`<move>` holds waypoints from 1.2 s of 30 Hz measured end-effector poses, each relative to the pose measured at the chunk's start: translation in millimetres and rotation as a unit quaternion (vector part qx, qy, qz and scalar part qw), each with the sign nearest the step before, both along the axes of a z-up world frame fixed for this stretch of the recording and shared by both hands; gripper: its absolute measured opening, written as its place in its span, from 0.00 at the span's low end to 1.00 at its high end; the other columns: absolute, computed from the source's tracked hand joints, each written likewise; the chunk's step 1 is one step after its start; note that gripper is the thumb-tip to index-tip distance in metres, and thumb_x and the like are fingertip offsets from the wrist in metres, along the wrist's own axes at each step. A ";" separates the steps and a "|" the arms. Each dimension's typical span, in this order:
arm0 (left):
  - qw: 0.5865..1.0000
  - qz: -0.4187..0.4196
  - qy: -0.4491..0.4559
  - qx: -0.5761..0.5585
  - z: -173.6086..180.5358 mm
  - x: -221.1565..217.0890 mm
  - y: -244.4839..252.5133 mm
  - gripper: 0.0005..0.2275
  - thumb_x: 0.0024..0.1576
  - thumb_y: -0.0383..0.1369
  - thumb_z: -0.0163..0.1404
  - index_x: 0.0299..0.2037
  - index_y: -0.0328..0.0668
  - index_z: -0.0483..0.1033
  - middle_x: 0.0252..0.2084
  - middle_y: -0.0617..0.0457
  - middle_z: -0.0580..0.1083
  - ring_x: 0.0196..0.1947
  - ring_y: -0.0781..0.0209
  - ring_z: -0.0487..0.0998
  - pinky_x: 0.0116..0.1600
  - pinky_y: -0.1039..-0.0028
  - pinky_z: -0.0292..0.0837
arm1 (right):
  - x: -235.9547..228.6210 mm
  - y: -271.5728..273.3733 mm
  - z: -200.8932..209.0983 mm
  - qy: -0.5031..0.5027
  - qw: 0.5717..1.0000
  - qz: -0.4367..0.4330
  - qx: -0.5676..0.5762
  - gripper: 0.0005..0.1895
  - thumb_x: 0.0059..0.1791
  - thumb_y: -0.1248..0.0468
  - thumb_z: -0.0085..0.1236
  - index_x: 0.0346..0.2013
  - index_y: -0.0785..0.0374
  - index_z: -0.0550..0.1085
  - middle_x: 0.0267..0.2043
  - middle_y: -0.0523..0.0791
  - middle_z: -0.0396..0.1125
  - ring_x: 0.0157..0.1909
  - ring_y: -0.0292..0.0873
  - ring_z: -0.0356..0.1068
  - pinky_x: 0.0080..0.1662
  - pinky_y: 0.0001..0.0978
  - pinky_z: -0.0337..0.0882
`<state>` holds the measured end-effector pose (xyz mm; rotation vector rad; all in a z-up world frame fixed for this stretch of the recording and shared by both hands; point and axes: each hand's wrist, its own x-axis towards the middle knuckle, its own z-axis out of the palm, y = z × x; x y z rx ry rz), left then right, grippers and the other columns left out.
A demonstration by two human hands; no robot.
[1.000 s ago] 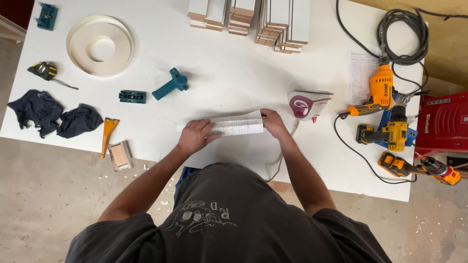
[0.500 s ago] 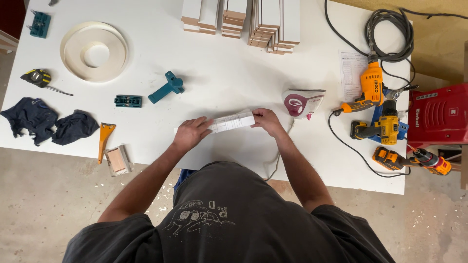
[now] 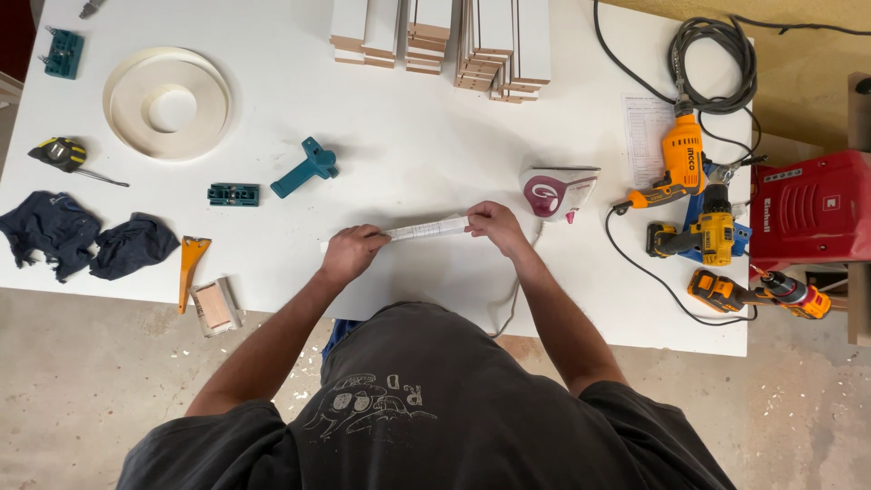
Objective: The person irons a white edge band onto a wooden plank using a household iron. They then use a hand-held edge trimmer to cut the band flush with the wood surface. The person sands the edges with a sanding block and a sanding sponge, then uses a small brush to clean the plank. Finally, they place the finished piece on a stack of similar planks.
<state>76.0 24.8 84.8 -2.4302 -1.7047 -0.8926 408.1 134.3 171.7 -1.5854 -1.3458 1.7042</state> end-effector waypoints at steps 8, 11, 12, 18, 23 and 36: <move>1.000 0.014 -0.003 -0.026 -8.3 13.9 6.1 0.04 0.58 0.37 0.58 0.36 0.70 0.82 0.40 0.69 0.77 0.38 0.65 0.83 0.45 0.75 0.77 | 4.9 -0.4 0.9 -0.017 0.999 -0.008 0.028 0.15 0.50 0.64 0.56 0.47 0.71 0.73 0.44 0.60 0.71 0.46 0.54 0.77 0.50 0.43 0.79; 1.000 0.017 0.001 -0.024 -12.5 17.7 6.4 0.04 0.58 0.38 0.58 0.36 0.70 0.81 0.40 0.69 0.77 0.38 0.66 0.82 0.45 0.75 0.77 | -4.7 -8.9 3.1 -0.182 0.839 0.129 0.496 0.17 0.40 0.62 0.74 0.38 0.58 0.74 0.39 0.44 0.70 0.46 0.49 0.73 0.50 0.40 0.74; 1.000 0.017 0.001 -0.025 -14.8 16.5 6.2 0.04 0.58 0.38 0.58 0.36 0.70 0.81 0.40 0.69 0.77 0.38 0.66 0.82 0.45 0.75 0.77 | -7.2 -5.8 -4.9 -0.182 0.840 0.130 0.495 0.17 0.40 0.62 0.74 0.38 0.58 0.74 0.39 0.44 0.70 0.46 0.49 0.73 0.50 0.40 0.74; 0.997 0.013 0.004 -0.070 11.3 3.5 -0.3 0.08 0.60 0.37 0.55 0.42 0.76 0.83 0.43 0.66 0.78 0.42 0.62 0.83 0.47 0.72 0.78 | -7.9 14.1 -41.4 -0.255 0.757 0.328 0.504 0.05 0.46 0.65 0.64 0.34 0.53 0.74 0.38 0.38 0.72 0.44 0.43 0.75 0.53 0.41 0.73; 0.992 0.016 0.047 -0.119 27.3 -26.1 -11.7 0.10 0.62 0.36 0.52 0.45 0.75 0.83 0.40 0.64 0.79 0.40 0.61 0.84 0.47 0.72 0.78 | -5.4 22.2 -36.5 -0.254 0.758 0.398 0.450 0.07 0.47 0.68 0.62 0.37 0.56 0.74 0.39 0.41 0.73 0.46 0.45 0.75 0.55 0.41 0.72; 0.990 0.012 0.100 -0.097 14.9 -12.9 -3.7 0.09 0.63 0.38 0.50 0.41 0.77 0.82 0.35 0.68 0.77 0.35 0.67 0.83 0.44 0.76 0.78 | 3.7 7.5 -45.1 -0.283 0.716 0.347 0.535 0.10 0.46 0.59 0.67 0.37 0.50 0.73 0.45 0.34 0.71 0.53 0.39 0.72 0.59 0.39 0.70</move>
